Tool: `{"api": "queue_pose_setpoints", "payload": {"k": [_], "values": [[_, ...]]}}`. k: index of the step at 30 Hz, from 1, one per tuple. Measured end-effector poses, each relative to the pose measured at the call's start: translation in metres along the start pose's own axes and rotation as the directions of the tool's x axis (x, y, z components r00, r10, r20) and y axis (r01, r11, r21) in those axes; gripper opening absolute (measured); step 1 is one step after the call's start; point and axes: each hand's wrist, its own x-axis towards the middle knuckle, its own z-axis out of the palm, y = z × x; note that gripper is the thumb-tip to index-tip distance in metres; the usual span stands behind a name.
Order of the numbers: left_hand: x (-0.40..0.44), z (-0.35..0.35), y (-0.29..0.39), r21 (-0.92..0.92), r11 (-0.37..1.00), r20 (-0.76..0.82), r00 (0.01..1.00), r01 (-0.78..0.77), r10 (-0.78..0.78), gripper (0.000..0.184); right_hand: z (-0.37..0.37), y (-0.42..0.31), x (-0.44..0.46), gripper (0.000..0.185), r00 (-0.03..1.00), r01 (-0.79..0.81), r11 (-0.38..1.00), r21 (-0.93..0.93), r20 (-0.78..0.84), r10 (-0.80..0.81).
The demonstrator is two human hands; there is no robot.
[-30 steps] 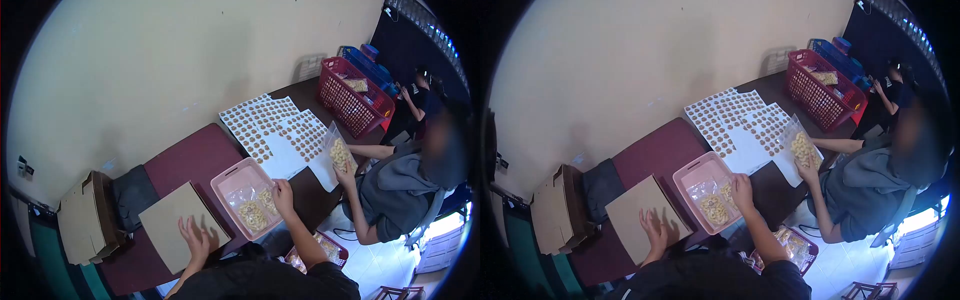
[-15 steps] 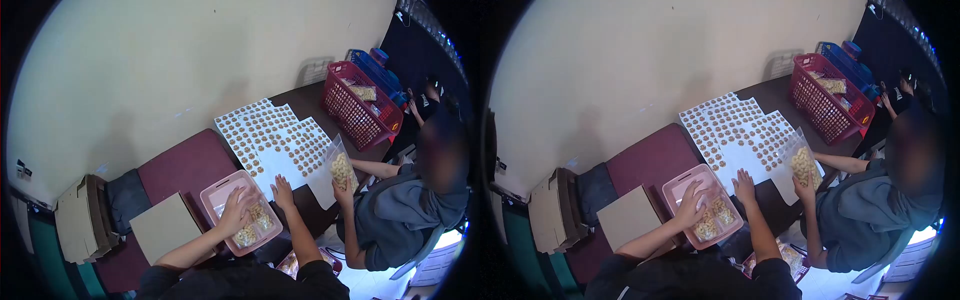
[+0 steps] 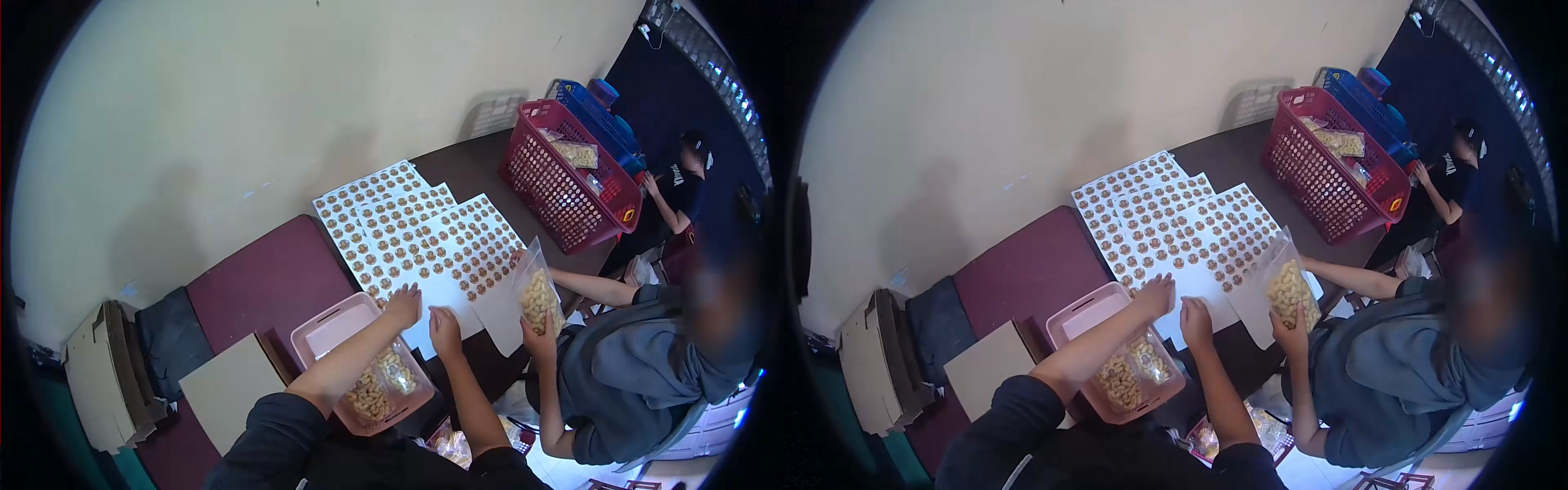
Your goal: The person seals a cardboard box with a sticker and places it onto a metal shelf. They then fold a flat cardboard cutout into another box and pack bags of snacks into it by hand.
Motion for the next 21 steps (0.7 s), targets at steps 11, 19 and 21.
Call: {"api": "queue_pose_setpoints", "payload": {"k": [11, 19, 21], "values": [[-0.001, 0.013, -0.006, 0.024, 0.999, 0.044, 0.998, 0.032, -0.033, 0.043, 0.047, 0.03, 0.081, 0.017, 0.986, 0.163, 0.943, -0.289, 0.028, -0.162], [0.0, 0.011, -0.005, 0.017, 0.999, 0.031, 0.998, 0.047, -0.047, 0.042, 0.046, 0.032, 0.091, 0.025, 0.972, 0.226, 0.888, -0.4, 0.155, -0.178], [0.0, 0.012, -0.003, 0.011, 0.998, 0.041, 0.997, 0.058, -0.058, 0.043, 0.046, 0.031, 0.092, 0.026, 0.967, 0.249, 0.882, -0.399, 0.153, -0.204]]}}
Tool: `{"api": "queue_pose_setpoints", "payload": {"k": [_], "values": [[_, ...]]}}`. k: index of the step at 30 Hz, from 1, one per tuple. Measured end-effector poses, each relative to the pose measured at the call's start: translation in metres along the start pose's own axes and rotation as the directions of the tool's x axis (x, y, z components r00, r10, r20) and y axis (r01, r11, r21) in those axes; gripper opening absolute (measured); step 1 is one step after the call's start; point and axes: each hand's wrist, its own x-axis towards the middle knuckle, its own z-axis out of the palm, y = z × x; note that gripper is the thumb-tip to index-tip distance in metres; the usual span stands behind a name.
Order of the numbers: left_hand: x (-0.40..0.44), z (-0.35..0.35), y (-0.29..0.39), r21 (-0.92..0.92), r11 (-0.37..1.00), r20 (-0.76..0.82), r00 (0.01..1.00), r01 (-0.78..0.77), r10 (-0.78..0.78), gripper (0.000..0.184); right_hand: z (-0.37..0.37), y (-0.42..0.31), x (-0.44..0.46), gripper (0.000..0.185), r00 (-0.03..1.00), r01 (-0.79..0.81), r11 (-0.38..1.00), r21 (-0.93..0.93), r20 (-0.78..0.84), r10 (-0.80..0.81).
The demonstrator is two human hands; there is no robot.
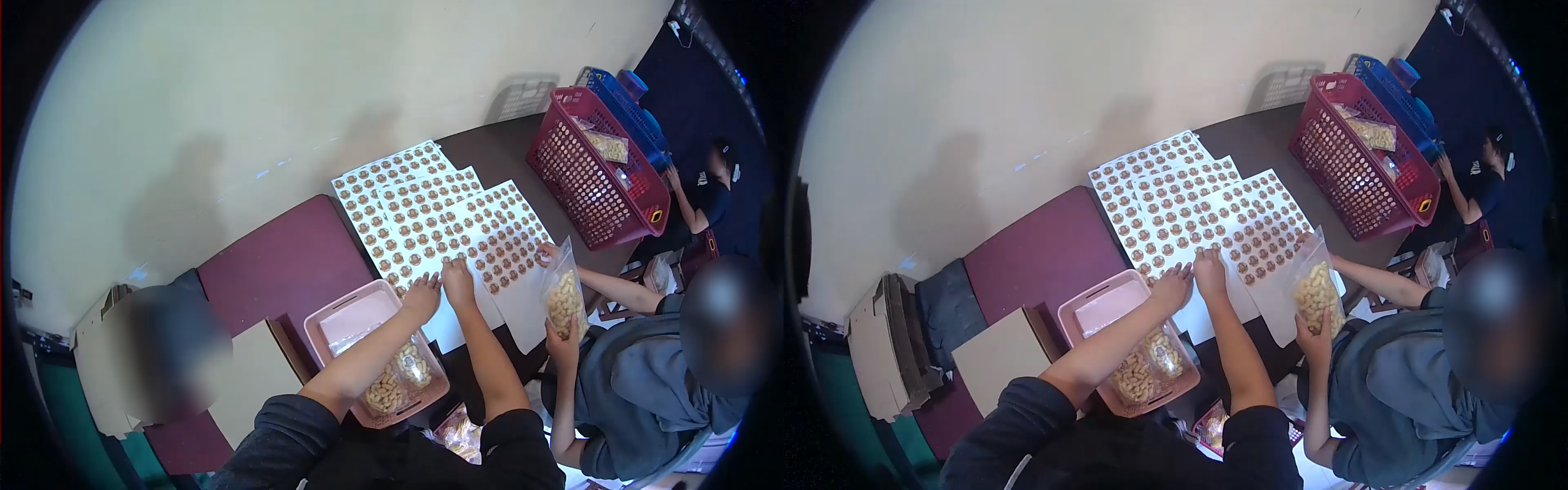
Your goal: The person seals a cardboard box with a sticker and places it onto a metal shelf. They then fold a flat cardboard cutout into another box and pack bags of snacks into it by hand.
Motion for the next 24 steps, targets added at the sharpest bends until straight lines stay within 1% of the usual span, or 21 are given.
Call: {"api": "queue_pose_setpoints", "payload": {"k": [1, 2, 3, 5, 6, 7, 9, 10, 11, 12, 13, 14, 15, 17, 18, 19, 21, 22, 23, 24], "values": [[0.0, -0.001, 0.001, -0.004, 1.0, 0.01, 1.0, 0.01, -0.009, 0.043, 0.001, 0.0, 0.001, 0.028, 1.0, 0.022, 1.0, -0.002, -0.015, -0.022], [0.002, 0.006, 0.0, -0.053, 0.998, -0.025, 0.999, 0.021, -0.022, 0.043, 0.001, 0.0, 0.001, 0.023, 0.998, -0.062, 0.997, 0.051, 0.02, 0.061], [0.001, 0.004, 0.0, -0.055, 0.998, -0.027, 0.999, 0.024, -0.025, 0.043, -0.001, -0.003, 0.001, 0.023, 0.998, -0.058, 0.997, 0.051, 0.02, 0.057], [-0.002, -0.002, 0.001, -0.016, 1.0, 0.002, 1.0, 0.002, -0.002, 0.044, -0.006, -0.007, 0.003, 0.009, 0.956, -0.149, 0.94, 0.306, -0.2, 0.216], [-0.001, -0.001, -0.001, -0.061, 0.998, -0.009, 1.0, -0.01, 0.01, 0.044, -0.007, -0.01, 0.005, 0.009, 0.926, -0.235, 0.895, 0.378, -0.194, 0.325], [-0.001, -0.001, -0.003, -0.063, 0.998, -0.011, 1.0, -0.01, 0.01, 0.044, -0.01, -0.011, 0.003, 0.009, 0.926, -0.233, 0.897, 0.376, -0.194, 0.323], [0.0, -0.003, -0.009, -0.29, 0.957, -0.041, 0.999, -0.02, 0.008, 0.047, -0.026, -0.021, -0.001, 0.009, 0.867, -0.31, 0.76, 0.571, -0.158, 0.473], [-0.002, -0.008, -0.01, -0.54, 0.839, -0.268, 0.959, -0.073, -0.089, 0.044, -0.035, -0.029, -0.004, 0.008, 0.849, -0.302, 0.72, 0.625, -0.167, 0.501], [-0.004, -0.014, -0.012, -0.54, 0.838, -0.272, 0.958, -0.074, -0.09, 0.044, -0.044, -0.037, -0.007, 0.008, 0.85, -0.299, 0.723, 0.623, -0.17, 0.498], [-0.014, -0.044, -0.008, -0.791, 0.612, -0.158, 0.964, 0.007, -0.214, 0.039, -0.05, -0.046, -0.012, 0.008, 0.876, -0.211, 0.751, 0.626, -0.22, 0.429], [-0.021, -0.059, -0.006, -0.946, 0.312, -0.008, 0.956, 0.088, -0.293, 0.037, -0.056, -0.053, -0.018, 0.008, 0.894, -0.123, 0.772, 0.624, -0.268, 0.359], [-0.009, -0.021, -0.015, -0.988, 0.057, -0.152, 0.95, -0.142, -0.274, 0.034, -0.062, -0.06, -0.024, 0.013, 0.927, -0.074, 0.828, 0.556, -0.268, 0.263], [-0.021, -0.033, -0.011, -0.989, 0.055, -0.149, 0.95, -0.139, -0.276, 0.034, -0.069, -0.07, -0.029, 0.013, 0.928, -0.076, 0.828, 0.556, -0.264, 0.263], [-0.06, -0.081, 0.001, -0.985, -0.02, -0.161, 0.949, -0.173, -0.271, 0.03, -0.085, -0.093, -0.036, 0.02, 0.927, 0.066, 0.87, 0.488, -0.353, 0.128], [-0.072, -0.083, 0.0, -0.982, -0.056, -0.153, 0.927, -0.183, -0.342, 0.028, -0.09, -0.101, -0.04, 0.023, 0.933, 0.106, 0.873, 0.477, -0.351, 0.078], [-0.082, -0.081, -0.005, -0.981, -0.051, -0.16, 0.924, -0.189, -0.347, 0.028, -0.099, -0.114, -0.044, 0.023, 0.932, 0.115, 0.87, 0.479, -0.355, 0.072], [-0.106, -0.077, -0.019, -0.976, -0.15, -0.08, 0.896, -0.16, -0.438, 0.028, -0.113, -0.143, -0.056, 0.016, 0.937, 0.011, 0.696, 0.718, -0.251, 0.243], [-0.122, -0.08, -0.024, -0.975, -0.144, -0.087, 0.892, -0.167, -0.443, 0.028, -0.105, -0.149, -0.066, 0.017, 0.937, -0.048, 0.599, 0.8, -0.171, 0.304], [-0.139, -0.083, -0.028, -0.979, -0.105, -0.105, 0.878, -0.173, -0.468, 0.028, -0.1, -0.156, -0.079, 0.017, 0.939, -0.039, 0.596, 0.802, -0.175, 0.297], [-0.157, -0.085, -0.03, -0.982, -0.066, -0.124, 0.862, -0.179, -0.491, 0.028, -0.097, -0.167, -0.091, 0.018, 0.941, -0.152, 0.374, 0.915, 0.019, 0.338]]}}
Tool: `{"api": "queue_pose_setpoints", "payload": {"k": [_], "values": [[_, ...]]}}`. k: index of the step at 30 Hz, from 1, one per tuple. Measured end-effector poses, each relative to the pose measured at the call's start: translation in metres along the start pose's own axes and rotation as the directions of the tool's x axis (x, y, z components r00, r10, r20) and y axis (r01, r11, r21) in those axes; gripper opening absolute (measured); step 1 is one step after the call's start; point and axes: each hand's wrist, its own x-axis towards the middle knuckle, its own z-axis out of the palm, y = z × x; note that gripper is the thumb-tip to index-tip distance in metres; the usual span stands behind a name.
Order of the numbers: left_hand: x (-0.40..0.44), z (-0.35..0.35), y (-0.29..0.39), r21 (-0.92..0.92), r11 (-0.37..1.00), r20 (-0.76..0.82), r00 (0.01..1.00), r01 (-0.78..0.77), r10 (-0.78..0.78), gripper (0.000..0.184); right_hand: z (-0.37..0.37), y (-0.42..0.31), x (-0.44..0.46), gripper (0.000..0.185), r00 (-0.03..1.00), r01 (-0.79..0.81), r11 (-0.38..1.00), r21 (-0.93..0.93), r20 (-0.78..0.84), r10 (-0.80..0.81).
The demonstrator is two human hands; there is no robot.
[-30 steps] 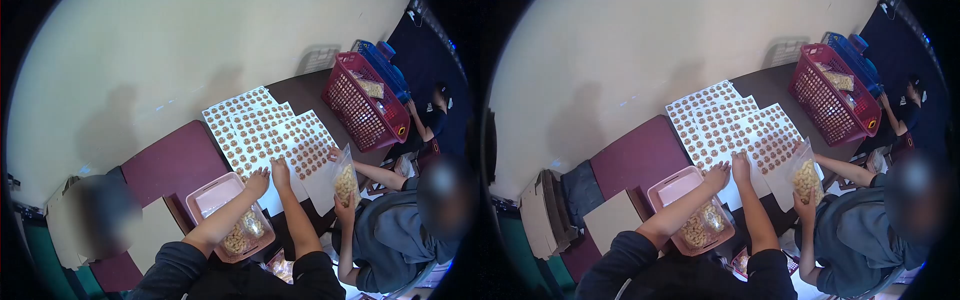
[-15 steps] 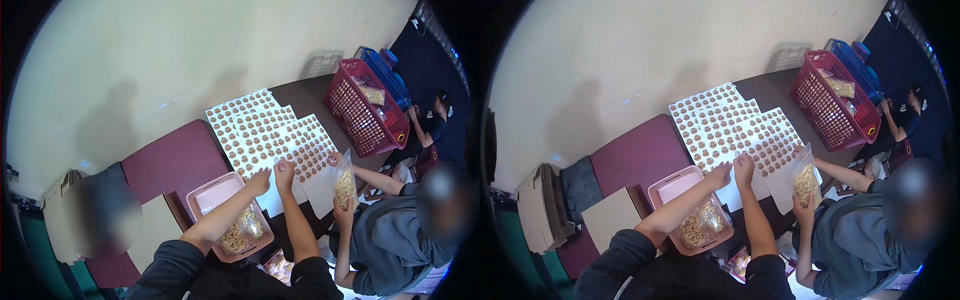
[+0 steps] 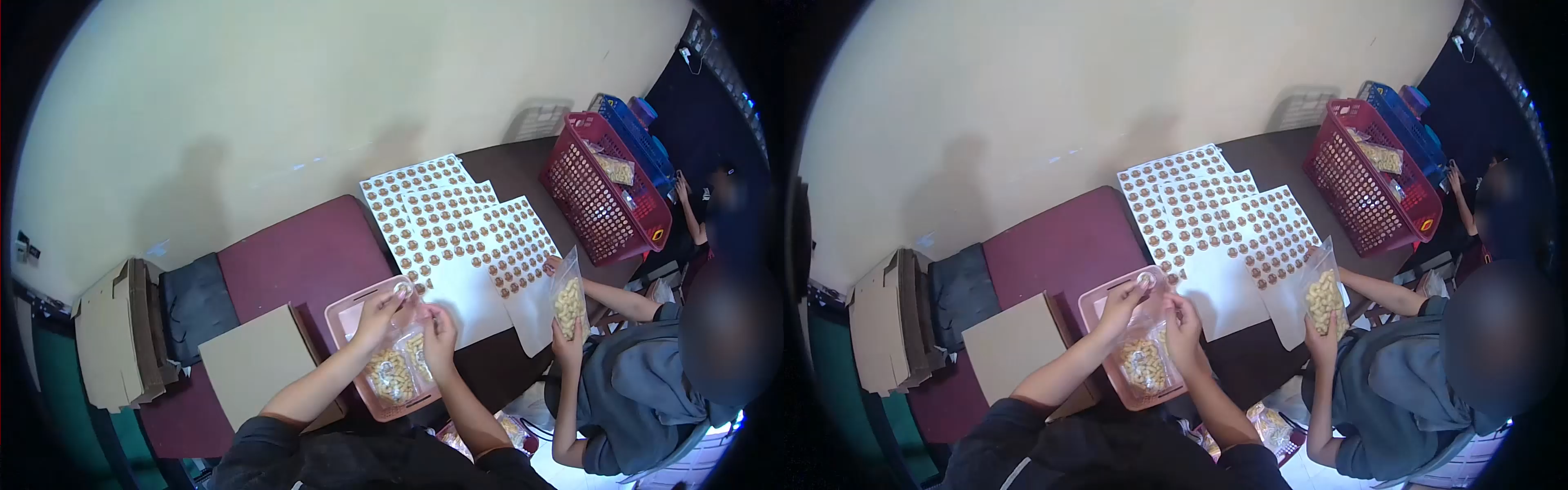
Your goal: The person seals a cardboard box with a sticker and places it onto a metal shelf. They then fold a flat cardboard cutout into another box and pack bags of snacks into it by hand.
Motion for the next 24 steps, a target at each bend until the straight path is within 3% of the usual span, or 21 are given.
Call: {"api": "queue_pose_setpoints", "payload": {"k": [1, 3, 4, 5, 7, 8, 9, 11, 12, 15, 17, 19, 22, 24], "values": [[-0.014, -0.01, 0.003, 0.001, 1.0, -0.005, 1.0, -0.009, 0.009, 0.028, 0.008, -0.002, -0.013, 0.018, 0.98, -0.192, 0.963, 0.19, 0.084, 0.179], [-0.046, -0.028, 0.004, 0.013, 0.995, 0.035, 0.994, 0.102, -0.103, 0.032, 0.024, -0.013, -0.038, 0.019, 0.976, -0.192, 0.963, 0.189, 0.142, 0.167], [-0.061, -0.035, 0.005, 0.005, 1.0, 0.079, 0.997, 0.01, -0.01, 0.034, 0.033, -0.018, -0.049, 0.019, 0.968, -0.197, 0.962, 0.186, 0.194, 0.161], [-0.078, -0.044, 0.006, -0.006, 0.997, 0.111, 0.991, 0.073, -0.072, 0.036, 0.041, -0.019, -0.061, 0.019, 0.967, -0.19, 0.963, 0.19, 0.204, 0.151], [-0.109, -0.057, 0.009, -0.07, 0.997, 0.098, 0.995, 0.024, -0.017, 0.034, 0.059, -0.027, -0.08, 0.017, 0.891, -0.443, 0.797, 0.411, 0.298, 0.342], [-0.123, -0.065, 0.011, 0.035, 0.994, 0.11, 0.989, -0.099, 0.094, 0.035, 0.063, -0.032, -0.09, 0.015, 0.881, -0.464, 0.778, 0.425, 0.314, 0.354], [-0.138, -0.072, 0.015, 0.054, 0.994, 0.091, 0.992, -0.094, 0.089, 0.033, 0.07, -0.033, -0.098, 0.015, 0.88, -0.465, 0.775, 0.427, 0.321, 0.35], [-0.163, -0.094, 0.008, 0.225, 0.948, 0.121, 0.972, -0.225, 0.202, 0.031, 0.083, -0.027, -0.121, 0.014, 0.864, -0.494, 0.712, 0.499, 0.372, 0.339], [-0.176, -0.102, 0.02, 0.321, 0.918, 0.138, 0.97, -0.233, 0.198, 0.03, 0.088, -0.028, -0.129, 0.012, 0.872, -0.46, 0.795, 0.395, 0.37, 0.321], [-0.206, -0.137, 0.026, 0.573, 0.759, 0.174, 0.951, -0.309, 0.257, 0.035, 0.099, -0.035, -0.162, 0.01, 0.856, -0.464, 0.828, 0.314, 0.4, 0.328], [-0.223, -0.156, 0.034, 0.65, 0.71, 0.14, 0.961, -0.272, 0.24, 0.042, 0.106, -0.021, -0.185, 0.011, 0.882, -0.422, 0.848, 0.321, 0.361, 0.303], [-0.237, -0.182, 0.035, 0.778, 0.569, 0.186, 0.963, -0.266, 0.195, 0.049, 0.11, -0.02, -0.202, 0.011, 0.916, -0.358, 0.889, 0.285, 0.291, 0.275], [-0.246, -0.223, 0.016, 0.837, 0.47, 0.236, 0.96, -0.279, 0.149, 0.052, 0.111, -0.017, -0.227, 0.013, 0.889, -0.427, 0.878, 0.215, 0.275, 0.365], [-0.253, -0.24, 0.003, 0.934, 0.189, 0.285, 0.951, -0.304, 0.122, 0.057, 0.112, -0.014, -0.248, 0.015, 0.879, -0.447, 0.878, 0.168, 0.262, 0.398]]}}
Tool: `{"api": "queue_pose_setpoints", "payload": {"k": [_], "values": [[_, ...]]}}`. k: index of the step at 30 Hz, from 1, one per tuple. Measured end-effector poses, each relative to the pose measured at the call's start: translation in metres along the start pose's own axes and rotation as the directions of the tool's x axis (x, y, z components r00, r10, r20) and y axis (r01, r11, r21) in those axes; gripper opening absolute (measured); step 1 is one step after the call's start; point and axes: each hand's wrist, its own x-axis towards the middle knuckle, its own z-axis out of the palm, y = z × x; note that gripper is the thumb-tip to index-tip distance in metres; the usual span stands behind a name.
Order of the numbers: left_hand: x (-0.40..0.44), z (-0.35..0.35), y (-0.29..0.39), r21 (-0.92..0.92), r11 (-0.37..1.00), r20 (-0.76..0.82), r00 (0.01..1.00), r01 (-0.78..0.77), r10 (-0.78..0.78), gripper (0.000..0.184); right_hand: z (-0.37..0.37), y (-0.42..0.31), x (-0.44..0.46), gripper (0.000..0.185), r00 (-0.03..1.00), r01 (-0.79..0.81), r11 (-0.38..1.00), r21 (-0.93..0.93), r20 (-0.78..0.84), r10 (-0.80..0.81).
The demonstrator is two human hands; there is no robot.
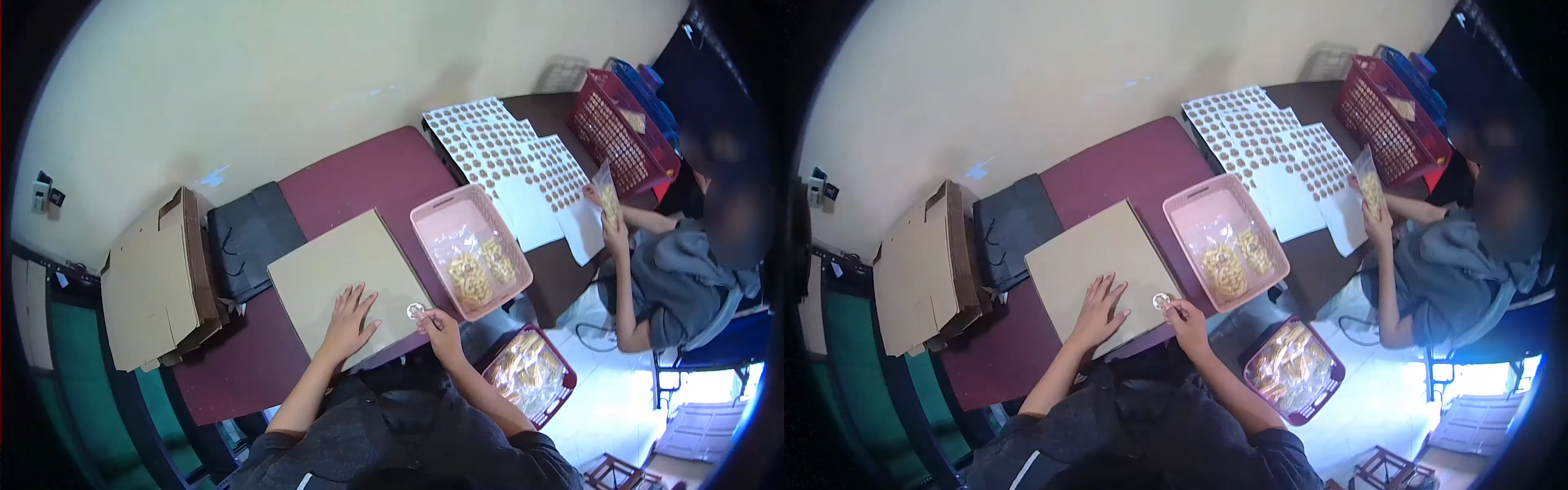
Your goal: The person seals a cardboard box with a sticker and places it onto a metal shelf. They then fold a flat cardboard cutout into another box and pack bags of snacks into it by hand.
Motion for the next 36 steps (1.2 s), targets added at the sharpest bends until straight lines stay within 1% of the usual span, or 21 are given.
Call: {"api": "queue_pose_setpoints", "payload": {"k": [1, 3, 5, 7, 9, 10, 11, 13, 15, 16, 17, 19, 20, 22, 25, 29, 31, 35, 36], "values": [[-0.004, 0.005, -0.005, -0.003, 1.0, 0.015, 1.0, -0.008, 0.008, 0.057, 0.003, 0.007, -0.008, 0.017, 1.0, -0.026, 0.999, -0.043, -0.002, 0.026], [-0.006, 0.013, -0.01, 0.1, 0.993, 0.003, 0.998, -0.055, 0.055, 0.06, 0.006, 0.031, -0.02, 0.018, 0.998, -0.043, 0.998, -0.051, -0.039, 0.041], [-0.005, 0.013, -0.011, 0.111, 0.992, 0.017, 0.998, -0.066, 0.064, 0.062, 0.009, 0.054, -0.03, 0.019, 0.994, -0.102, 0.991, -0.089, 0.03, 0.105], [-0.006, 0.016, -0.014, 0.106, 0.992, -0.004, 0.998, -0.066, 0.067, 0.062, 0.017, 0.062, -0.036, 0.021, 0.995, -0.093, 0.991, -0.099, 0.021, 0.095], [-0.006, 0.017, -0.015, 0.107, 0.992, -0.003, 0.997, -0.074, 0.075, 0.061, 0.026, 0.063, -0.039, 0.02, 0.982, -0.116, 0.974, -0.195, 0.123, 0.142], [-0.006, 0.017, -0.015, 0.113, 0.99, -0.008, 0.997, -0.079, 0.081, 0.06, 0.029, 0.059, -0.04, 0.023, 0.983, -0.1, 0.959, -0.265, 0.124, 0.137], [-0.006, 0.017, -0.015, 0.118, 0.989, -0.011, 0.996, -0.084, 0.086, 0.06, 0.033, 0.058, -0.042, 0.023, 0.983, -0.099, 0.96, -0.262, 0.121, 0.135], [-0.006, 0.016, -0.016, 0.122, 0.988, 0.001, 0.996, -0.09, 0.09, 0.06, 0.038, 0.059, -0.047, 0.026, 0.995, 0.014, 0.931, -0.364, 0.094, 0.022], [-0.007, 0.015, -0.015, 0.113, 0.99, 0.007, 0.996, -0.086, 0.086, 0.062, 0.04, 0.063, -0.049, 0.026, 0.996, -0.013, 0.932, -0.363, 0.08, 0.045], [-0.007, 0.015, -0.016, 0.111, 0.99, 0.01, 0.996, -0.092, 0.091, 0.068, 0.04, 0.066, -0.049, 0.026, 0.995, -0.038, 0.931, -0.362, 0.072, 0.069], [-0.008, 0.015, -0.016, 0.11, 0.99, 0.011, 0.996, -0.093, 0.092, 0.068, 0.04, 0.068, -0.05, 0.026, 0.995, -0.039, 0.931, -0.362, 0.071, 0.069], [-0.009, 0.011, -0.015, 0.113, 0.988, 0.027, 0.994, -0.109, 0.106, 0.074, 0.042, 0.068, -0.05, 0.026, 0.992, -0.084, 0.924, -0.374, 0.055, 0.112], [-0.008, 0.014, -0.018, 0.118, 0.986, 0.037, 0.992, -0.122, 0.118, 0.08, 0.043, 0.069, -0.051, 0.026, 0.992, -0.086, 0.924, -0.373, 0.053, 0.114], [-0.009, 0.011, -0.018, 0.123, 0.983, 0.06, 0.99, -0.138, 0.132, 0.081, 0.046, 0.072, -0.05, 0.026, 0.993, -0.069, 0.939, -0.336, 0.066, 0.097], [-0.009, 0.009, -0.02, 0.129, 0.976, 0.091, 0.983, -0.173, 0.163, 0.083, 0.049, 0.07, -0.052, 0.025, 0.994, -0.087, 0.953, -0.29, 0.042, 0.104], [-0.009, 0.007, -0.021, 0.153, 0.966, 0.117, 0.974, -0.211, 0.194, 0.086, 0.048, 0.076, -0.052, 0.025, 0.995, -0.079, 0.956, -0.282, 0.037, 0.093], [-0.01, 0.006, -0.02, 0.147, 0.968, 0.118, 0.975, -0.206, 0.189, 0.087, 0.047, 0.074, -0.053, 0.026, 0.994, -0.091, 0.945, -0.315, 0.032, 0.106], [-0.01, 0.005, -0.019, 0.131, 0.973, 0.128, 0.976, -0.191, 0.175, 0.088, 0.045, 0.08, -0.054, 0.025, 0.993, -0.101, 0.942, -0.32, 0.027, 0.116], [-0.01, 0.006, -0.02, 0.13, 0.973, 0.129, 0.976, -0.191, 0.174, 0.088, 0.046, 0.079, -0.054, 0.024, 0.992, -0.113, 0.951, -0.288, 0.025, 0.126]]}}
